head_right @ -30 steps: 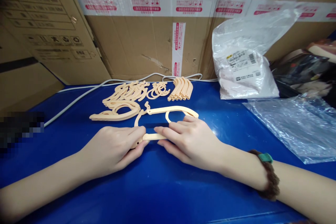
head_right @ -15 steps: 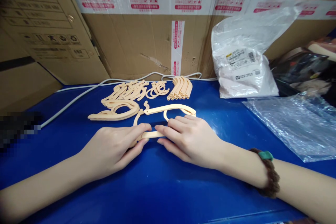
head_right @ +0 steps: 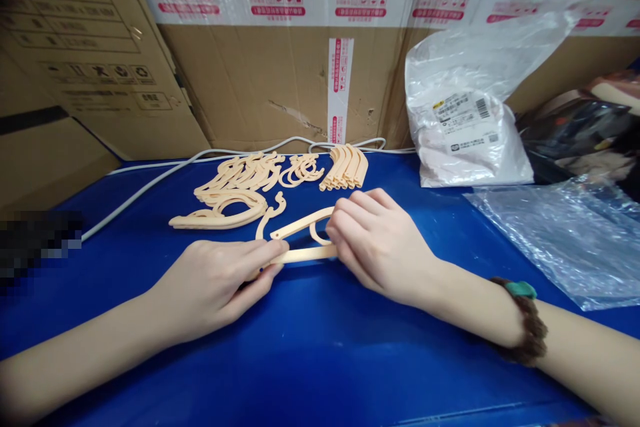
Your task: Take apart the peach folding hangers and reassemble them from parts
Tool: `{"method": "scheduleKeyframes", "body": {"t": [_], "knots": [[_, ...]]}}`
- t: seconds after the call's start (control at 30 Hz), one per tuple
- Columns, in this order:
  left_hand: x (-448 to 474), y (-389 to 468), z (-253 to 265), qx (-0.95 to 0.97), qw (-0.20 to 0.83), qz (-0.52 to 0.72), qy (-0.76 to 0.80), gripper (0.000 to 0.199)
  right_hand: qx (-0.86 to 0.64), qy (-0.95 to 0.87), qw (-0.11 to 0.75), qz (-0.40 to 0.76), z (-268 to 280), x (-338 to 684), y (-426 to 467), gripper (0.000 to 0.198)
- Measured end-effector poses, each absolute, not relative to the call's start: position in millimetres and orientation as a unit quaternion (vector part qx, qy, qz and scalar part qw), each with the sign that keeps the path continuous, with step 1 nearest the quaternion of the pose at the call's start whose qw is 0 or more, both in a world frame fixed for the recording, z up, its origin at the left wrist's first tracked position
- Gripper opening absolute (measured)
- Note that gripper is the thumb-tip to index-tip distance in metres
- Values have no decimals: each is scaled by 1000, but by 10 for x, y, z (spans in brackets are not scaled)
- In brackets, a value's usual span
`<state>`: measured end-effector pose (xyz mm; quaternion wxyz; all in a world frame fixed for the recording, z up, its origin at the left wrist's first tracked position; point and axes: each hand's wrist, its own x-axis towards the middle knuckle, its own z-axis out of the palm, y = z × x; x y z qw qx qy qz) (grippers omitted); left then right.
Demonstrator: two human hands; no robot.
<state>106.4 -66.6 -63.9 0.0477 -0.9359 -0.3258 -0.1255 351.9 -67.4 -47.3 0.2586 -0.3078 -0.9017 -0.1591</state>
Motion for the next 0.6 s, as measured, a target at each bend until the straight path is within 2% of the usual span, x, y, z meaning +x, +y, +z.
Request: {"method": "scheduleKeyframes", "body": {"t": [0.2, 0.33, 0.6], "knots": [[1044, -678, -689, -937, 59, -136, -315, 21, -323, -900, 265, -127, -405, 3620, -577, 23], [1049, -683, -680, -939, 52, -129, -315, 21, -319, -911, 236, -115, -394, 3641, -558, 18], [1054, -695, -671, -938, 49, -136, -315, 21, -332, -923, 177, -86, -480, 3625, -526, 27]]}}
